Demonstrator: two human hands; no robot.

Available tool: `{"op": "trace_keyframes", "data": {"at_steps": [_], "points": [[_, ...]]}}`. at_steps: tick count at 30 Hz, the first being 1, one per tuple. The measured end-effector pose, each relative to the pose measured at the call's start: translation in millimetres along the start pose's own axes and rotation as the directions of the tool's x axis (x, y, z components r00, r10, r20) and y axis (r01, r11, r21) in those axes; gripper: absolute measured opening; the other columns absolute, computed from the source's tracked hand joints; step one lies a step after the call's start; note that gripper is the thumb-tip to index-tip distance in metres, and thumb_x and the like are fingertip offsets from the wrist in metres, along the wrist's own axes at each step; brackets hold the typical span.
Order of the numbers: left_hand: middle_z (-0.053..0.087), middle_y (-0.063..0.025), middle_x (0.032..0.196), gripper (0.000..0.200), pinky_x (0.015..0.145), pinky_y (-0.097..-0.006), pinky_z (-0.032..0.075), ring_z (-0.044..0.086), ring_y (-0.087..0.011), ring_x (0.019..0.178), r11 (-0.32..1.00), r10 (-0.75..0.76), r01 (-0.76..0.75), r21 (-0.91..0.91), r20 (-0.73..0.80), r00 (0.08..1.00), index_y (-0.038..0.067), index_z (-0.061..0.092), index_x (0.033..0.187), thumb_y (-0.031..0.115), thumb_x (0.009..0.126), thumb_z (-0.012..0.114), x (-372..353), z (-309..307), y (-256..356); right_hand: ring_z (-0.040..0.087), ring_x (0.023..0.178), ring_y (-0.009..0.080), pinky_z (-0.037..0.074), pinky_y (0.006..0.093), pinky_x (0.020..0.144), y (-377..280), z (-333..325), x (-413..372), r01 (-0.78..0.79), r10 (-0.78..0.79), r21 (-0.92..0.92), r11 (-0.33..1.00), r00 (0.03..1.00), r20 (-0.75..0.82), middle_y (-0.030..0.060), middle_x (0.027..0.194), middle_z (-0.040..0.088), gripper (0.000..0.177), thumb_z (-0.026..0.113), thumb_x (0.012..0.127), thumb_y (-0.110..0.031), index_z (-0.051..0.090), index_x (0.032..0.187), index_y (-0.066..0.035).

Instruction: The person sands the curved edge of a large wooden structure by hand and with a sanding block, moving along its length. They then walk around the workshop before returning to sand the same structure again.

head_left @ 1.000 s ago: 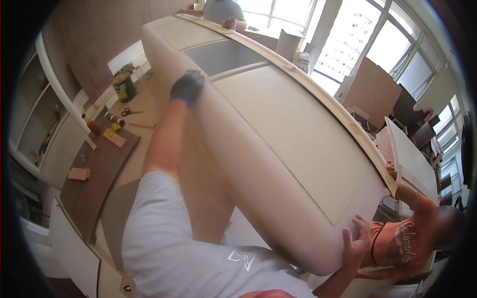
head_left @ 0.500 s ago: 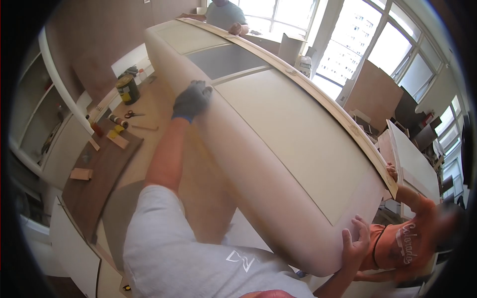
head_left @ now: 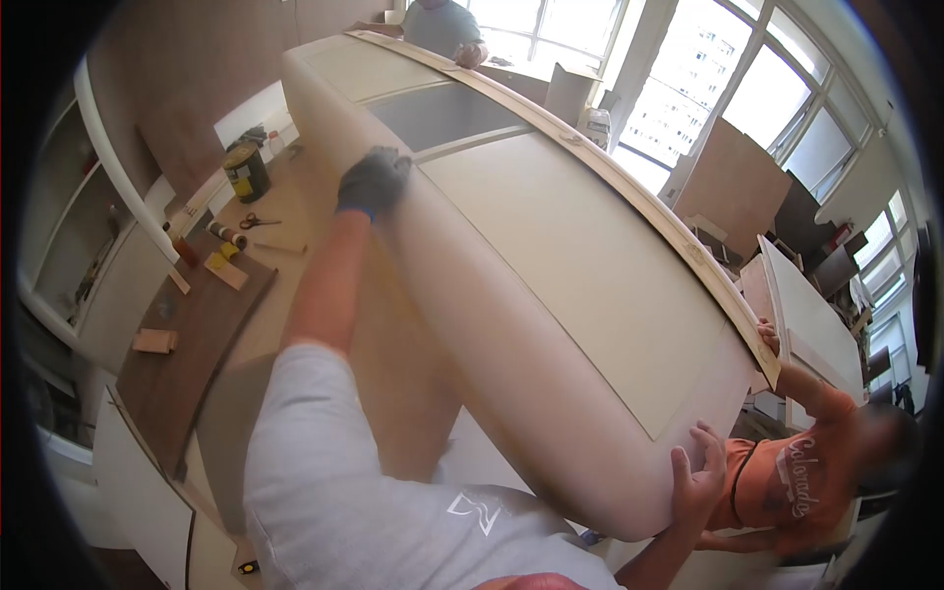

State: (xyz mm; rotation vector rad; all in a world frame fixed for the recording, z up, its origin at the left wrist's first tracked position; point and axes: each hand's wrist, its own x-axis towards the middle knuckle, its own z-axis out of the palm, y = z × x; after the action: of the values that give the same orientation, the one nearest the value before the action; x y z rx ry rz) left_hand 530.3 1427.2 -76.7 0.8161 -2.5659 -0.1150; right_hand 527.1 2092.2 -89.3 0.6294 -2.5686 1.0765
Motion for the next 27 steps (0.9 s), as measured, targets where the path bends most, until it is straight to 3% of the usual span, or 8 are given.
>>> {"op": "trace_keyframes", "data": {"at_steps": [2,4,8,10,14,17,24,27], "points": [[0.066,-0.0160,0.143,0.038,0.114,-0.0471,0.051,0.062,-0.0365,0.133,0.999,0.039,-0.039,0.009,-0.015,0.999,0.008,0.070,0.130,0.028,0.110,0.044,57,62,-60,0.063,0.131,0.0403,0.047,0.0490,0.114,-7,1,2,-0.009,0.009,-0.023,1.000,1.000,0.007,0.0209,0.136,0.070,0.042,0.082,0.086,-0.017,0.072,0.122,0.001],[0.067,-0.0142,0.142,0.034,0.113,-0.0444,0.053,0.062,-0.0329,0.133,0.980,0.103,-0.107,0.169,0.035,0.994,0.006,0.070,0.127,0.016,0.109,0.043,56,40,-48,0.063,0.130,0.0403,0.047,0.0490,0.114,0,3,2,-0.003,0.003,-0.009,1.000,1.000,-0.007,0.0209,0.136,0.070,0.042,0.082,0.086,-0.018,0.072,0.122,0.001],[0.066,-0.0166,0.146,0.042,0.115,-0.0466,0.050,0.061,-0.0381,0.135,0.998,-0.064,0.065,0.024,-0.026,0.998,0.006,0.069,0.134,0.029,0.110,0.045,42,54,-41,0.063,0.130,0.0397,0.047,0.0489,0.114,15,2,0,0.030,-0.030,0.006,1.000,0.999,-0.016,0.0205,0.136,0.070,0.044,0.082,0.086,-0.019,0.072,0.124,0.001],[0.064,-0.0182,0.148,0.048,0.116,-0.0475,0.048,0.060,-0.0397,0.136,0.984,-0.155,0.154,-0.088,-0.010,0.988,0.006,0.068,0.138,0.037,0.109,0.046,4,11,-6,0.063,0.131,0.0394,0.047,0.0488,0.114,6,6,3,0.006,-0.006,0.014,1.000,1.000,-0.024,0.0201,0.136,0.070,0.044,0.082,0.086,-0.019,0.071,0.124,0.001],[0.062,-0.0195,0.152,0.058,0.119,-0.0475,0.045,0.059,-0.0380,0.140,0.962,-0.183,0.193,-0.195,0.064,0.981,0.004,0.066,0.144,0.046,0.108,0.047,33,7,-20,0.063,0.131,0.0389,0.047,0.0479,0.114,-4,4,3,-0.033,0.033,-0.003,0.999,0.999,0.013,0.0199,0.136,0.070,0.044,0.082,0.086,-0.018,0.071,0.123,0.002],[0.061,-0.0181,0.154,0.058,0.120,-0.0466,0.044,0.056,-0.0374,0.143,0.995,-0.074,0.082,-0.051,0.146,0.987,0.005,0.065,0.146,0.046,0.109,0.046,23,-11,-7,0.063,0.132,0.0387,0.048,0.0474,0.114,6,3,5,-0.037,0.038,-0.017,0.999,0.999,0.021,0.0196,0.137,0.070,0.044,0.082,0.086,-0.018,0.071,0.123,0.002],[0.057,-0.0171,0.159,0.060,0.124,-0.0450,0.041,0.053,-0.0348,0.148,0.963,-0.137,0.139,-0.230,0.023,0.990,0.006,0.062,0.150,0.048,0.111,0.044,26,15,-28,0.062,0.132,0.0386,0.048,0.0465,0.114,-8,2,5,-0.030,0.035,-0.090,0.995,0.998,0.051,0.0187,0.139,0.069,0.043,0.082,0.086,-0.020,0.072,0.124,0.000],[0.056,-0.0176,0.160,0.058,0.125,-0.0453,0.040,0.052,-0.0351,0.149,0.994,-0.077,0.089,-0.068,0.165,0.983,0.007,0.065,0.148,0.048,0.110,0.046,14,-26,2,0.062,0.132,0.0385,0.047,0.0463,0.114,-4,1,6,-0.013,0.018,-0.105,0.994,0.998,0.055,0.0186,0.139,0.069,0.044,0.082,0.087,-0.021,0.071,0.124,0.000]]}}
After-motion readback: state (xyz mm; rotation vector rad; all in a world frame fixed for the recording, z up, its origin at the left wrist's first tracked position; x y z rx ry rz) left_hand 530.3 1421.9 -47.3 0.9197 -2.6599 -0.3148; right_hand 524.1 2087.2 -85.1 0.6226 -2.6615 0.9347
